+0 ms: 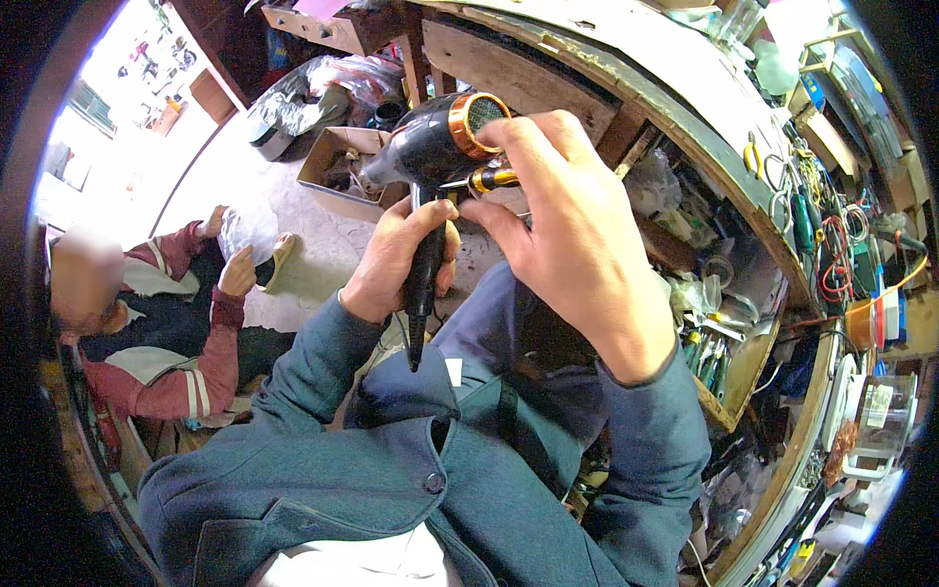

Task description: The person disassembles a hair dryer, removes the front grille, and uses a multimeter to test the internal motor and wiring. They manipulate wires and components while seated on the floor in a cluttered workshop.

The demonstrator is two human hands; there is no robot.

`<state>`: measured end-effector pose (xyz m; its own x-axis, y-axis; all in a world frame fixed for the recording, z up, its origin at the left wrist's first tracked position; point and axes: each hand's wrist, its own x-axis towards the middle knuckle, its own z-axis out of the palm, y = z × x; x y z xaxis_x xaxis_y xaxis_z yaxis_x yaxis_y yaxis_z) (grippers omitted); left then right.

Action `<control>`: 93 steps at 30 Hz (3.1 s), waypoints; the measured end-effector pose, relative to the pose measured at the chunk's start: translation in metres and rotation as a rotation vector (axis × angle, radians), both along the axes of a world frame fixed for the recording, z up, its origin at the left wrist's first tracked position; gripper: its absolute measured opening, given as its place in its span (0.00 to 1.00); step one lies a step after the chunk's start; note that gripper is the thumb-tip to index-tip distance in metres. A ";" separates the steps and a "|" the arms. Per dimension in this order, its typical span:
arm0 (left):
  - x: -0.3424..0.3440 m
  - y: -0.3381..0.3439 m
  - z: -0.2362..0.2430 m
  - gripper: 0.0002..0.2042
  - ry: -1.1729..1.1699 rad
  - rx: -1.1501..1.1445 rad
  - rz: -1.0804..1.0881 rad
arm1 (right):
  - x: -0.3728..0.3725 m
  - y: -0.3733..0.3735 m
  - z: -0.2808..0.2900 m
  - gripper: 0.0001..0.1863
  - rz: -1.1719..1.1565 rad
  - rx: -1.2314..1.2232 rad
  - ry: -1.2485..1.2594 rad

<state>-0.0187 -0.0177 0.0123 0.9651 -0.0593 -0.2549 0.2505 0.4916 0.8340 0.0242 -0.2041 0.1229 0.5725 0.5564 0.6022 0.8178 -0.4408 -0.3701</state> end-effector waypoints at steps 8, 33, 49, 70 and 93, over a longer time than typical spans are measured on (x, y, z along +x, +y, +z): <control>0.001 0.001 0.000 0.15 -0.015 0.001 0.001 | 0.003 -0.005 0.001 0.10 0.054 -0.020 -0.031; 0.002 -0.003 0.002 0.15 0.002 0.048 -0.001 | 0.000 -0.013 -0.001 0.12 -0.048 -0.040 0.088; 0.006 -0.003 -0.005 0.24 0.014 0.056 0.044 | -0.006 -0.013 -0.006 0.10 -0.065 -0.164 -0.085; 0.007 -0.014 -0.020 0.12 -0.164 0.086 0.097 | 0.005 0.023 -0.088 0.07 -0.215 0.255 0.364; 0.020 -0.028 -0.047 0.22 -0.457 0.330 0.358 | 0.007 0.053 -0.111 0.12 -0.232 0.763 0.831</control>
<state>0.0012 -0.0459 -0.0344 0.9259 0.2964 0.2341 -0.2948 0.1797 0.9385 0.0315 -0.1508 0.0120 0.9912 0.0391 0.1261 0.1253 0.0214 -0.9919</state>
